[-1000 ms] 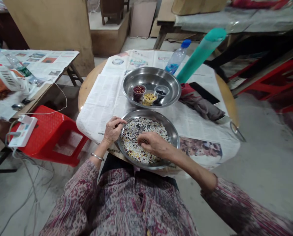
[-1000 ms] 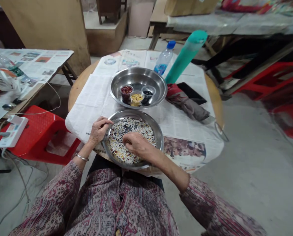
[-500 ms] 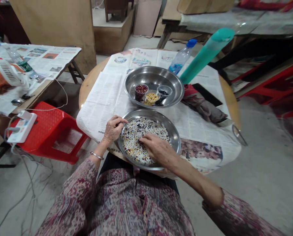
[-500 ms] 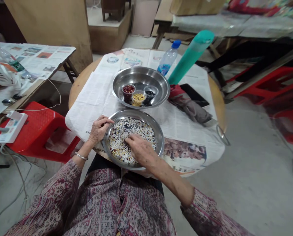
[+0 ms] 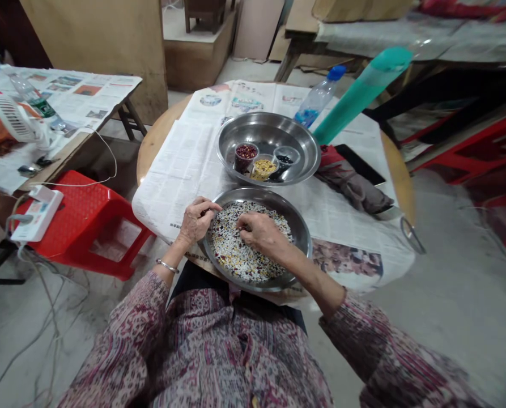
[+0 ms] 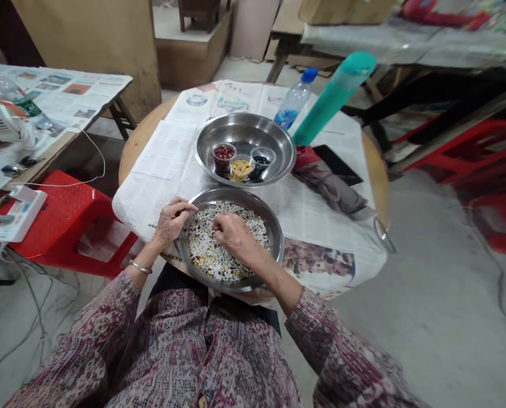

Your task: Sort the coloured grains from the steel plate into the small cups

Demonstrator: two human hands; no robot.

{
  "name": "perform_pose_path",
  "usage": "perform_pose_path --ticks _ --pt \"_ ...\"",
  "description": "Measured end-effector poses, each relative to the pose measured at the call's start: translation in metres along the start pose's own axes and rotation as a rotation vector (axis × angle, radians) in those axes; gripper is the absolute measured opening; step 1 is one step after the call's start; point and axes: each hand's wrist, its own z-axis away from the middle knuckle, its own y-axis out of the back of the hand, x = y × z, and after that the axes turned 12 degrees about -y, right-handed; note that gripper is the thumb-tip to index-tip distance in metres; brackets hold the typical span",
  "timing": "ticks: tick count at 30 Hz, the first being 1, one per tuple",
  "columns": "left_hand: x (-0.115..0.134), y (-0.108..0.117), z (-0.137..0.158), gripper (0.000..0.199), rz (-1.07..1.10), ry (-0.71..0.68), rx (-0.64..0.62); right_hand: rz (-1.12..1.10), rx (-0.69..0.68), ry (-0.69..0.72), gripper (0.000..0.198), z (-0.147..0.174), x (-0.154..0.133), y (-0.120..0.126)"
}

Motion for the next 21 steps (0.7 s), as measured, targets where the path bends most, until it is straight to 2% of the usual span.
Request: perform_pose_path --ticks 3,5,7,10,13,17,21 --pt "-0.001 0.000 0.000 0.029 -0.002 0.000 0.003 -0.166 -0.115 -0.026 0.017 0.010 -0.013 0.002" --pt "-0.001 0.000 -0.001 0.029 -0.001 0.002 0.001 -0.220 -0.145 0.004 0.019 0.023 -0.022 -0.001" --pt "0.000 0.000 -0.001 0.029 0.000 0.002 -0.001 -0.212 -0.169 0.097 0.020 0.036 -0.030 -0.007" --pt "0.001 0.000 -0.001 0.029 -0.001 -0.008 0.006 -0.080 -0.195 0.250 0.021 0.048 -0.037 -0.018" --pt "0.000 0.000 0.000 0.029 0.003 -0.016 0.012 0.115 -0.129 0.270 0.020 0.046 -0.028 -0.018" --pt "-0.001 -0.001 0.000 0.028 0.011 -0.012 0.011 0.303 0.040 0.132 0.023 0.033 0.004 0.000" --pt "-0.001 0.000 0.000 0.028 0.002 -0.018 0.011 0.386 0.221 -0.004 0.022 0.029 0.032 0.017"
